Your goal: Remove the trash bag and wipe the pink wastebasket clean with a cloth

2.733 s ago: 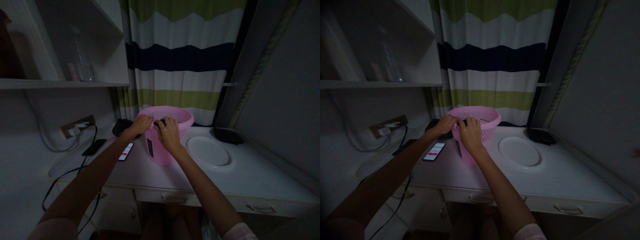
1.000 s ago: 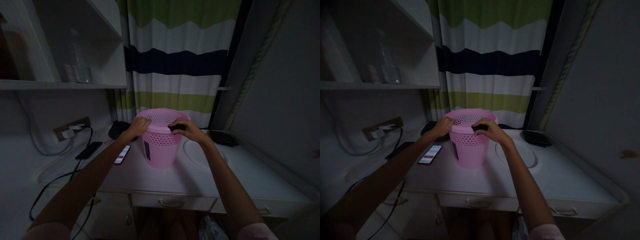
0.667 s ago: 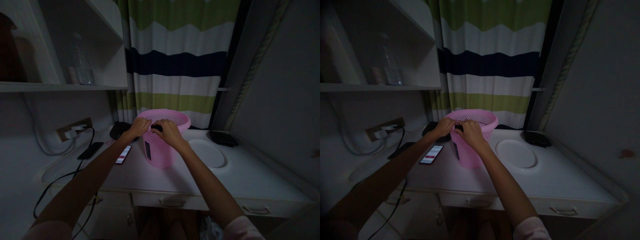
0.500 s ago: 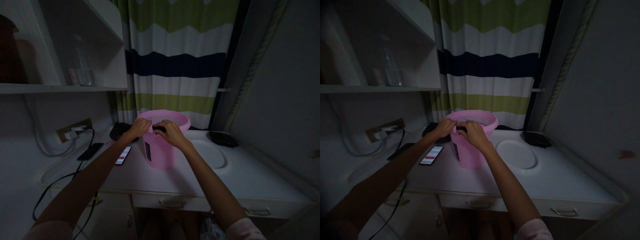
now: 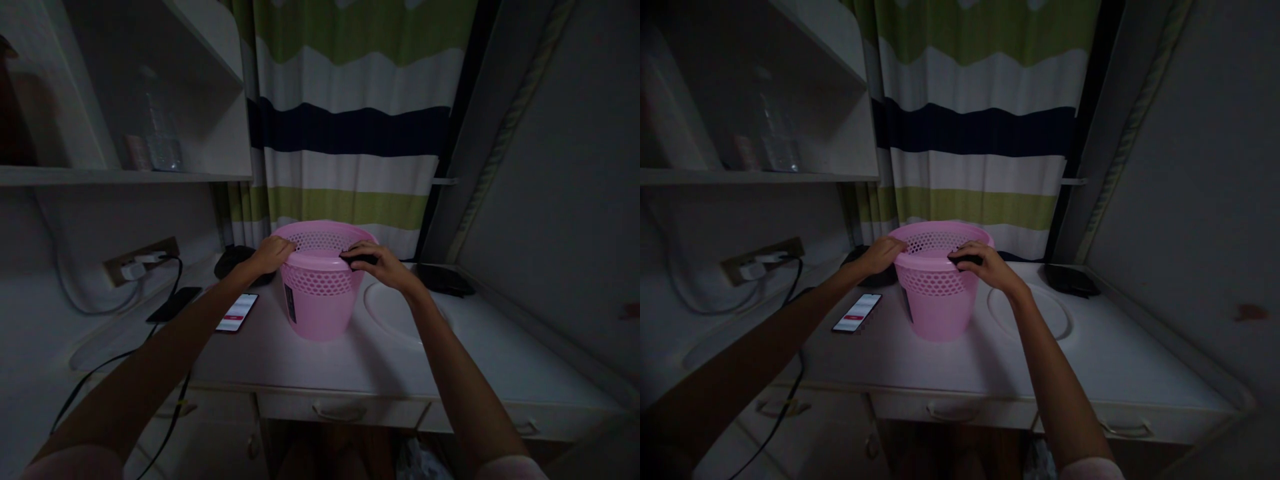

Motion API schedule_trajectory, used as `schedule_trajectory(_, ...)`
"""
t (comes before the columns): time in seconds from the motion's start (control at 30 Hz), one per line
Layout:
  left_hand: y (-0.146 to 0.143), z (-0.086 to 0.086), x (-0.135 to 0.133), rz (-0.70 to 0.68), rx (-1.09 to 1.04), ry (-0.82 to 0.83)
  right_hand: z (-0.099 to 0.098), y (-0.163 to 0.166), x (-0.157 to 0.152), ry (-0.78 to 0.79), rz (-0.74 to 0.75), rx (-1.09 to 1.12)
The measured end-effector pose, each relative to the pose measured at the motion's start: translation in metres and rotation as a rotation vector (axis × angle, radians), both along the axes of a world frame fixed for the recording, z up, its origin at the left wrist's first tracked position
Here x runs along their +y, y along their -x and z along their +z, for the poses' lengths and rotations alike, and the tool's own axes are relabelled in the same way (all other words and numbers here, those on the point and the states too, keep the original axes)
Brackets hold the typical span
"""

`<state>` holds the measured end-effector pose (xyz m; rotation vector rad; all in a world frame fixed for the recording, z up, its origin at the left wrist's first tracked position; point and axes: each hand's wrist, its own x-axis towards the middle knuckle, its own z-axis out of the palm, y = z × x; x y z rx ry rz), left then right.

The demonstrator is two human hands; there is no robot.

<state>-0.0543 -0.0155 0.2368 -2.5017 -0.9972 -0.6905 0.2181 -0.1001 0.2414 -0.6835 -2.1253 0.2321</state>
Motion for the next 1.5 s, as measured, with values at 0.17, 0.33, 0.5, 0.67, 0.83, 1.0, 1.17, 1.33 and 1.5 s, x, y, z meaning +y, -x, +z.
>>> schedule_trajectory(0.17, 0.003, -0.003, 0.006, -0.006, 0.002, -0.067, 0.002, 0.019, -0.003, -0.029, 0.006, -0.034)
schedule_trajectory(0.33, 0.002, -0.003, 0.002, 0.025, 0.045, -0.116, 0.006, 0.056, -0.007, -0.105, -0.137, -0.148)
schedule_trajectory(0.5, 0.004, -0.005, 0.002, 0.033, 0.120, -0.207, 0.007, 0.094, -0.009, -0.180, -0.370, -0.274)
schedule_trajectory(0.67, 0.003, -0.004, 0.001, 0.047, 0.093, -0.155, 0.000, 0.103, -0.011, -0.263, -0.496, -0.293)
schedule_trajectory(0.83, 0.000, -0.003, 0.000, 0.074, 0.033, -0.114, -0.009, 0.073, -0.013, -0.325, -0.448, -0.230)
schedule_trajectory(1.0, 0.000, -0.004, 0.001, 0.047, -0.004, -0.068, -0.016, 0.022, -0.001, -0.284, -0.344, -0.064)
schedule_trajectory(1.17, -0.001, -0.004, 0.001, 0.058, -0.019, -0.050, -0.025, 0.017, 0.013, -0.322, -0.450, 0.066)
schedule_trajectory(1.33, -0.001, -0.005, 0.001, 0.052, -0.009, -0.064, -0.033, 0.050, 0.010, -0.436, -0.788, 0.169)
schedule_trajectory(1.5, 0.000, -0.007, 0.002, 0.065, 0.034, -0.129, -0.030, 0.086, -0.005, -0.427, -0.836, -0.002)
